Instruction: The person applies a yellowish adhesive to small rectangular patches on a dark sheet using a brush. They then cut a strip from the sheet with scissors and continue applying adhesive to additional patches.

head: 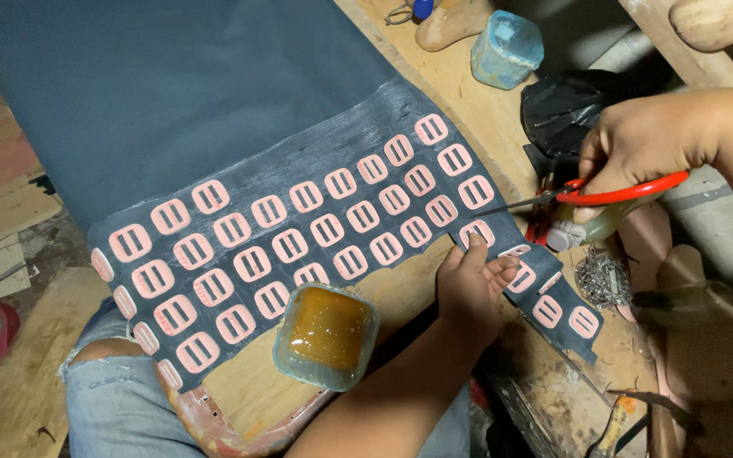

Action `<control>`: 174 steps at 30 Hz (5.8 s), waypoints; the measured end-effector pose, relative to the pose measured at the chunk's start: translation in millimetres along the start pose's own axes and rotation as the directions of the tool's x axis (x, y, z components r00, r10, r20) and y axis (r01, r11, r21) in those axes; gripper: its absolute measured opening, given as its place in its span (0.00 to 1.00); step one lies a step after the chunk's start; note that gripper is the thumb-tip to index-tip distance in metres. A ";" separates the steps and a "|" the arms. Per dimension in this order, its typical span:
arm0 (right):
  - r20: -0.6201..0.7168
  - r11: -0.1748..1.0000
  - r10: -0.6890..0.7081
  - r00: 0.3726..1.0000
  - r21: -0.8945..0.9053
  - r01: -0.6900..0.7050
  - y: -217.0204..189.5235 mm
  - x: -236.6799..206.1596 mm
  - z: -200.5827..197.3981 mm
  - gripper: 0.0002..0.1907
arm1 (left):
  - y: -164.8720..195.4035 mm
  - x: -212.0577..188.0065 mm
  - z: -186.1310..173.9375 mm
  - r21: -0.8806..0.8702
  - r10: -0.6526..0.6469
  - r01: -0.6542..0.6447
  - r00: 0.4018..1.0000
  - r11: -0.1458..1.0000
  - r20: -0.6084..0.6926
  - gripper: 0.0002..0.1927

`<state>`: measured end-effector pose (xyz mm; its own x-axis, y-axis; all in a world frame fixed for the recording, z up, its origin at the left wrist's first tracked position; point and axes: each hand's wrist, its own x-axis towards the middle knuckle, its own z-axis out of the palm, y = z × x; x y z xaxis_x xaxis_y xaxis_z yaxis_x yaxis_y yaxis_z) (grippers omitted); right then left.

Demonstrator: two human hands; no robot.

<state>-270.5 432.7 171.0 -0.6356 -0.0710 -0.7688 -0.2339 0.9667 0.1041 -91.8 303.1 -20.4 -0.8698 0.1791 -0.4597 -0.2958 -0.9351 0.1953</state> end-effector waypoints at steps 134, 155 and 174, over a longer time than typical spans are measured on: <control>-0.688 0.717 -0.614 0.387 -0.282 0.637 -261.0 62.8 121.8 0.36 | 276.5 -124.7 -75.3 0.451 0.193 -0.238 0.665 -0.860 0.721 0.27; -0.880 0.817 -0.342 0.329 -0.105 0.568 -220.1 63.9 144.7 0.31 | 275.4 -116.3 -73.6 0.411 0.091 -0.161 0.844 -0.897 0.529 0.30; -0.913 0.707 -0.390 0.116 -0.216 0.673 -240.3 48.2 155.8 0.15 | 273.5 -116.4 -76.4 0.401 0.088 -0.182 0.818 -0.898 0.568 0.27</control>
<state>-130.2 235.2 10.7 -0.6549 -0.6099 0.4463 -0.7523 0.5825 -0.3079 -41.3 3.1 20.4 -0.9621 0.2378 0.1334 0.2652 0.9296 0.2559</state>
